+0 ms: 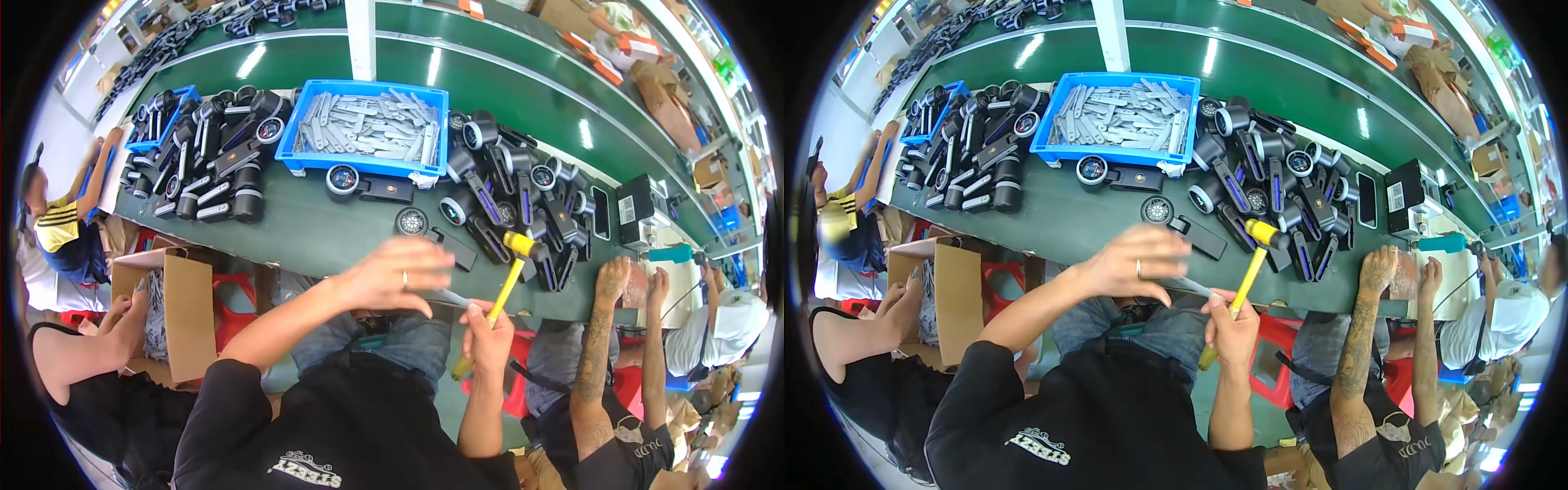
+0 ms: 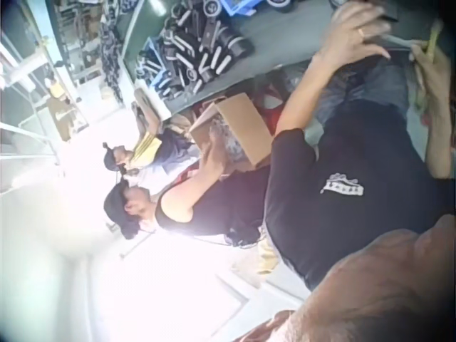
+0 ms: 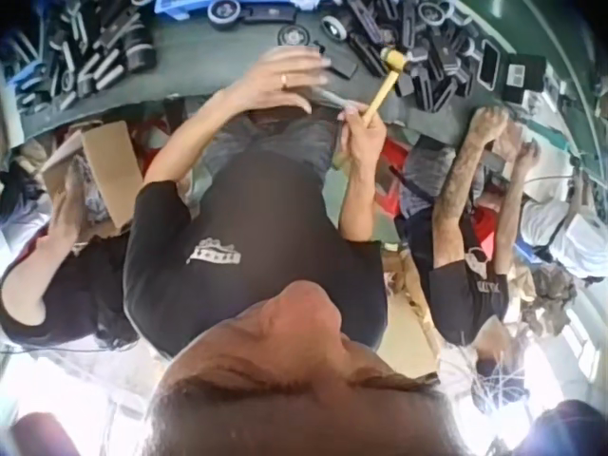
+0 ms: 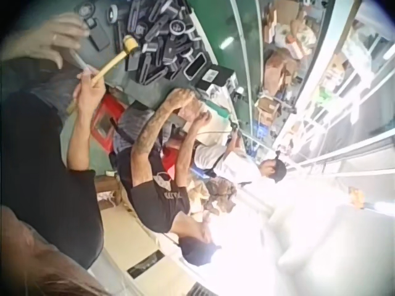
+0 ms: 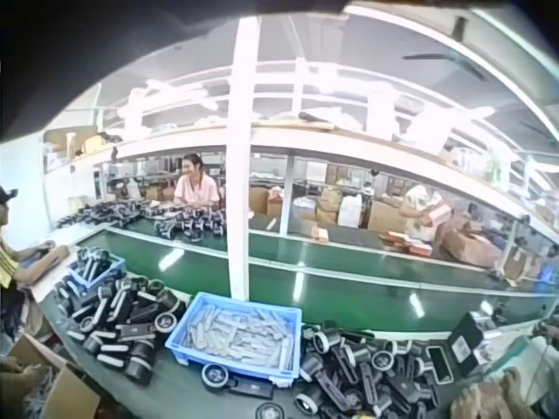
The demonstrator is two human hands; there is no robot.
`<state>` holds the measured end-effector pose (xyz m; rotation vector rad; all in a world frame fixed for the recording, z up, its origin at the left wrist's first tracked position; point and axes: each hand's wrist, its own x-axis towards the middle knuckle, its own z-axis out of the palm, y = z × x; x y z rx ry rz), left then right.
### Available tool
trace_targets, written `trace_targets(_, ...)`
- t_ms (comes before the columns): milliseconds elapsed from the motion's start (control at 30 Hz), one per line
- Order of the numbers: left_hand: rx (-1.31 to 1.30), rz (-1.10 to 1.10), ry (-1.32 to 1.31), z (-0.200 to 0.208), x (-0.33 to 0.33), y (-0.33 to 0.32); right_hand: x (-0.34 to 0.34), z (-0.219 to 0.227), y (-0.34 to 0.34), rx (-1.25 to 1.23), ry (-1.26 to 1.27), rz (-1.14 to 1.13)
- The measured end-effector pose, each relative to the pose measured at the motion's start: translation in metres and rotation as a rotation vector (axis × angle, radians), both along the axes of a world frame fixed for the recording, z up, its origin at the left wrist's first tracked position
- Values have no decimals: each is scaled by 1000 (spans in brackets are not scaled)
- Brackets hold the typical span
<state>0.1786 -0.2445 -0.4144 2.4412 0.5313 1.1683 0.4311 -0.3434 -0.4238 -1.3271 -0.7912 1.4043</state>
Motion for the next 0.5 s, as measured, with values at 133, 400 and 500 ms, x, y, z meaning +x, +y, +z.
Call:
trace_targets(133, -168, 381, 181, -31, -16, 37, 10, -6, 3, 54, 71, -82)
trace_targets(400, -661, 484, 326, 3, -66, 18, -15, 15, 20, 37, -105, -29)
trace_targets(500, -95, 629, 408, -12, -69, 16, -45, 13, 39, 24, -142, 21)
